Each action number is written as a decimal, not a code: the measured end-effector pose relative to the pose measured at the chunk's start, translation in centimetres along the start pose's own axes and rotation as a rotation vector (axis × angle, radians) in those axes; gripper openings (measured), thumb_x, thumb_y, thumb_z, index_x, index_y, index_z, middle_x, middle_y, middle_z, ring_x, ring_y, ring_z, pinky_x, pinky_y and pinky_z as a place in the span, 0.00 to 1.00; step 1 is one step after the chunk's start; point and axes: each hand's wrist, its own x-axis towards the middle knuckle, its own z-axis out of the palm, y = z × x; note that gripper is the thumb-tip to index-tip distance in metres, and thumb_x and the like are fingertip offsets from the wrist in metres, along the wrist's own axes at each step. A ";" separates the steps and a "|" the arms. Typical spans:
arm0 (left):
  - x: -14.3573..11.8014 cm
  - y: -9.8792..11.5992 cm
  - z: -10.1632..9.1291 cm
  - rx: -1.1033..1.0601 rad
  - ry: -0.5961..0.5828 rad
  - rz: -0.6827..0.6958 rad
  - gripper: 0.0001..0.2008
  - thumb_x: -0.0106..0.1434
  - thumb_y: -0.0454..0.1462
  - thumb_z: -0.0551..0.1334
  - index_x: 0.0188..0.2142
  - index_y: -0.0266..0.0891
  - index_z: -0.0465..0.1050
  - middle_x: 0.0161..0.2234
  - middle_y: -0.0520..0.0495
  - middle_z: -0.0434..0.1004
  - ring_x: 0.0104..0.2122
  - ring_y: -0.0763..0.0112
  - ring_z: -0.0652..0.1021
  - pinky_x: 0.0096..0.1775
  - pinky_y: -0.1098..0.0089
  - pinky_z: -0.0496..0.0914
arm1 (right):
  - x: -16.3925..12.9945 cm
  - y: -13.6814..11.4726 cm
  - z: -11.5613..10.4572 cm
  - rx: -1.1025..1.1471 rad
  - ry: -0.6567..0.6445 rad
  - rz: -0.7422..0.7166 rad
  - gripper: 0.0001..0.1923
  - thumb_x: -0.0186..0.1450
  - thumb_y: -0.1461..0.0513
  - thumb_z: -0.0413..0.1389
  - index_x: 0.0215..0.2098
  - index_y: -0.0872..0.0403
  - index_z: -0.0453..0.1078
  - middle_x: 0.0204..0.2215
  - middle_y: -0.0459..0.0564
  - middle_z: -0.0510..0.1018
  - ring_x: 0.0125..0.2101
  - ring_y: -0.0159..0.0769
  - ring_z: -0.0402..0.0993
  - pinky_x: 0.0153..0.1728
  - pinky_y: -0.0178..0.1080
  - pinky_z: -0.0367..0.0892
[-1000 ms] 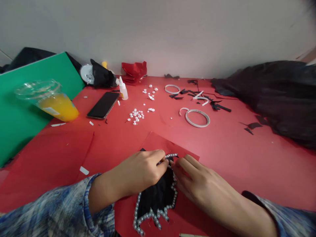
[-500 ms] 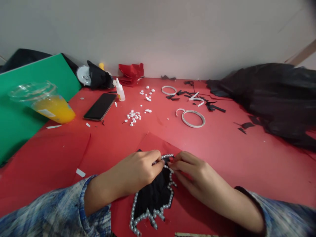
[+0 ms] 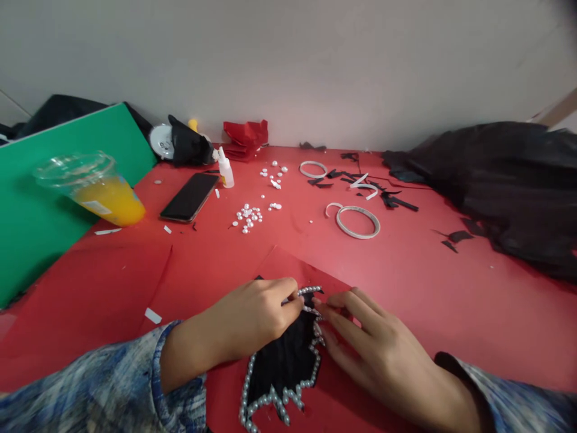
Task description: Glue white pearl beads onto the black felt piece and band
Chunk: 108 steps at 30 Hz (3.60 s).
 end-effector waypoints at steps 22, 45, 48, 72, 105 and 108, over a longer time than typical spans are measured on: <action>0.0 0.0 0.0 -0.005 0.022 0.054 0.11 0.66 0.30 0.48 0.36 0.32 0.69 0.34 0.45 0.70 0.29 0.71 0.72 0.30 0.71 0.69 | 0.5 -1.7 1.1 -0.428 -0.219 -0.310 0.08 0.62 0.65 0.51 0.35 0.60 0.72 0.30 0.56 0.72 0.31 0.43 0.66 0.28 0.43 0.66; 0.0 -0.6 -1.0 -0.124 0.062 0.003 0.08 0.65 0.29 0.52 0.39 0.36 0.69 0.34 0.47 0.70 0.36 0.70 0.71 0.38 0.70 0.67 | 0.4 1.0 -0.5 0.136 -0.284 0.161 0.36 0.58 0.56 0.58 0.60 0.59 0.54 0.52 0.61 0.69 0.52 0.46 0.66 0.57 0.62 0.48; 0.0 -1.1 -1.2 -0.131 0.049 -0.015 0.09 0.65 0.30 0.52 0.39 0.38 0.70 0.33 0.49 0.71 0.33 0.72 0.71 0.35 0.71 0.65 | 1.3 2.9 -1.2 0.256 -0.425 0.080 0.37 0.62 0.56 0.54 0.64 0.56 0.45 0.59 0.60 0.61 0.57 0.44 0.59 0.59 0.61 0.37; 0.1 -1.7 -0.7 -0.012 0.058 -0.043 0.10 0.66 0.31 0.51 0.39 0.36 0.72 0.32 0.47 0.70 0.34 0.70 0.71 0.34 0.71 0.67 | 1.8 4.1 -2.1 0.141 -0.514 0.008 0.42 0.56 0.48 0.58 0.64 0.48 0.47 0.60 0.56 0.59 0.60 0.45 0.53 0.58 0.57 0.46; -0.3 -1.7 -1.4 0.086 -0.026 0.039 0.08 0.64 0.30 0.54 0.39 0.35 0.72 0.34 0.46 0.70 0.34 0.68 0.70 0.33 0.70 0.69 | 2.0 3.6 -0.8 0.011 -0.461 -0.062 0.34 0.63 0.48 0.50 0.63 0.51 0.50 0.59 0.58 0.60 0.60 0.47 0.52 0.56 0.58 0.51; -0.3 -1.6 -1.6 0.025 -0.053 -0.020 0.10 0.64 0.30 0.54 0.41 0.37 0.72 0.35 0.47 0.69 0.35 0.69 0.71 0.34 0.71 0.68 | 1.9 3.7 -0.8 0.019 -0.458 -0.041 0.38 0.61 0.46 0.51 0.63 0.52 0.48 0.59 0.58 0.60 0.60 0.47 0.54 0.57 0.57 0.51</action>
